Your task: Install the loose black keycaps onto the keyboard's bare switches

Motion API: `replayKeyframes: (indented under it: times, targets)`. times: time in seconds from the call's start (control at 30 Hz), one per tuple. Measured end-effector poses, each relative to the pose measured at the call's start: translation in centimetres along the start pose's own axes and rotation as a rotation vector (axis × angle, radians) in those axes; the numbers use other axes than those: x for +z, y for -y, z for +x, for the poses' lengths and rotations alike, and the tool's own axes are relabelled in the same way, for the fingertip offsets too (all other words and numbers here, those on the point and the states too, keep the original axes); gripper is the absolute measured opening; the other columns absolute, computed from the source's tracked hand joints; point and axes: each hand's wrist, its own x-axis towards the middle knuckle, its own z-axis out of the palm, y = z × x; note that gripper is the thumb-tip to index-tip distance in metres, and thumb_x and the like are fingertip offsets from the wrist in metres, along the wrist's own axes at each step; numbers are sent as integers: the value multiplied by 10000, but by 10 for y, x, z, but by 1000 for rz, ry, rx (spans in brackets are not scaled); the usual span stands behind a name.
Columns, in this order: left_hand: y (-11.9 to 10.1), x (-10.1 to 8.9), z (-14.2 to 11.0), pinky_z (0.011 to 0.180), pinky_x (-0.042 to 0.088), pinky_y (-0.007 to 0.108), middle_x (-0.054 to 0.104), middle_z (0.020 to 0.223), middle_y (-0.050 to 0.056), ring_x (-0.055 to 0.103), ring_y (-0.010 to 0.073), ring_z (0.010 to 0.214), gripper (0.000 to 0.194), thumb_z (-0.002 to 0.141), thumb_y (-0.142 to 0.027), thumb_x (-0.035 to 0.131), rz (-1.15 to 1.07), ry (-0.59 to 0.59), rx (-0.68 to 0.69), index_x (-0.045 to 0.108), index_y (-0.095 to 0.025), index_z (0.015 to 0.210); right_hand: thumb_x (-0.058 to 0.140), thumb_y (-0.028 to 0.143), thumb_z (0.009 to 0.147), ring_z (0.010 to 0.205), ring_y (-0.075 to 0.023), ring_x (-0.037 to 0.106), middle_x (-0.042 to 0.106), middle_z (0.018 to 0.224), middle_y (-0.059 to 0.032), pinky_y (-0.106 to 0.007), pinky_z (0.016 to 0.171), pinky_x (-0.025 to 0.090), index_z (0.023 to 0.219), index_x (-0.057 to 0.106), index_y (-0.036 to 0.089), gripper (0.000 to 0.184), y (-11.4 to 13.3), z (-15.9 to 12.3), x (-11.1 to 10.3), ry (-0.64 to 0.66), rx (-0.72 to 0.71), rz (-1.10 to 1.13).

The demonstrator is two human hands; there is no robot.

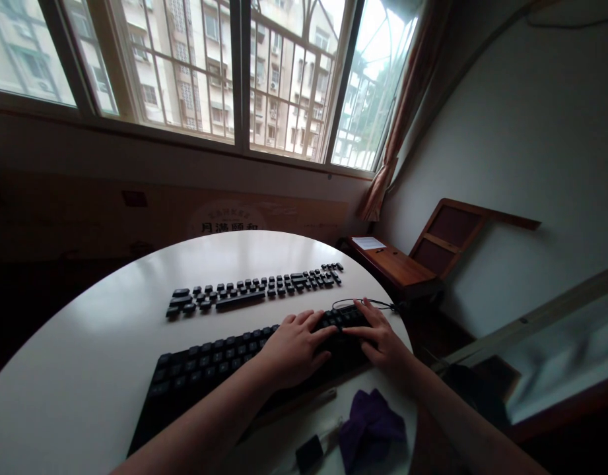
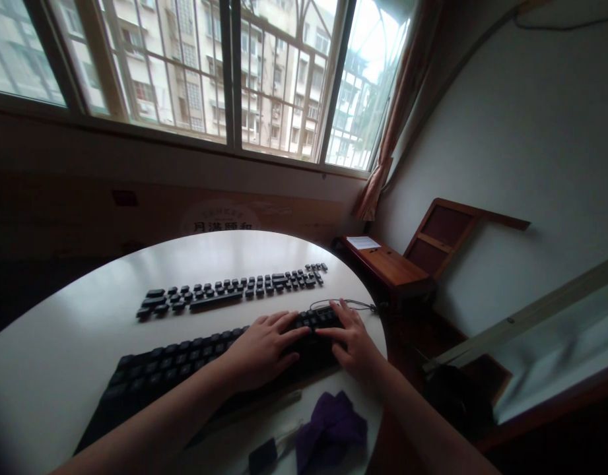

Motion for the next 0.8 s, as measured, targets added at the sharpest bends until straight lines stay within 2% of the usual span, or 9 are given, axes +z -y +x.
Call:
replayKeyframes:
  times: [0.13, 0.23, 0.4, 0.53, 0.6, 0.67, 0.73, 0.8]
  targets:
    - [0, 0, -1, 1049, 387, 535, 452, 1506, 99, 456, 361, 1327, 514, 930, -483, 558, -9, 0, -8, 484, -355, 1423, 536, 226, 909, 1503, -361, 133, 213, 1629, -39, -664, 1154, 198, 1318, 634, 315, 431, 7, -3, -4, -30, -54, -100]
    - [0, -1, -1, 1048, 388, 542, 453, 1507, 96, 454, 361, 1329, 513, 929, -479, 559, -19, 3, -13, 487, -357, 1421, 555, 314, 940, 1496, -369, 161, 242, 1621, -54, -669, 1148, 210, 1324, 627, 318, 390, 13, -3, -7, -18, -81, -184]
    - [-1, -3, -1, 1046, 394, 537, 446, 1510, 113, 454, 362, 1331, 519, 918, -456, 584, -24, 11, -22, 495, -347, 1417, 545, 361, 959, 1494, -362, 174, 235, 1622, -79, -666, 1147, 220, 1377, 574, 299, 423, 18, -5, -5, -4, -131, -260]
    - [-1, -3, -1, 1049, 396, 539, 443, 1512, 117, 450, 360, 1337, 525, 917, -450, 588, -24, 13, -20, 486, -349, 1423, 529, 354, 969, 1485, -363, 209, 294, 1602, -76, -665, 1136, 249, 1341, 603, 301, 383, 20, 0, -10, 17, -170, -257]
    - [-1, -4, -1, 1050, 394, 540, 446, 1510, 115, 448, 359, 1340, 522, 918, -453, 587, -29, 12, -18, 489, -351, 1420, 523, 336, 973, 1480, -356, 229, 331, 1587, -66, -664, 1136, 249, 1316, 619, 301, 358, 21, 12, -19, 11, -211, -258]
    - [-1, -4, -1, 1053, 391, 543, 448, 1508, 113, 451, 359, 1339, 514, 917, -447, 590, -33, 15, -23, 496, -353, 1414, 524, 312, 971, 1469, -336, 269, 369, 1568, -77, -637, 1148, 253, 1313, 616, 270, 356, 17, 33, -30, -55, -243, -255]
    - [-2, -4, -1, 1055, 389, 541, 449, 1508, 111, 452, 358, 1338, 508, 915, -434, 594, -40, 19, -31, 503, -351, 1408, 541, 282, 960, 1436, -297, 347, 469, 1503, -87, -569, 1155, 300, 1281, 633, 239, 336, 6, 66, -40, -147, -253, -238]
    - [-2, -5, -1, 1055, 389, 539, 451, 1508, 106, 451, 357, 1339, 509, 910, -425, 599, -50, 21, -38, 507, -349, 1405, 571, 236, 938, 1393, -265, 415, 569, 1412, -66, -503, 1141, 353, 1184, 690, 250, 273, -13, 105, -42, -167, -220, -239]
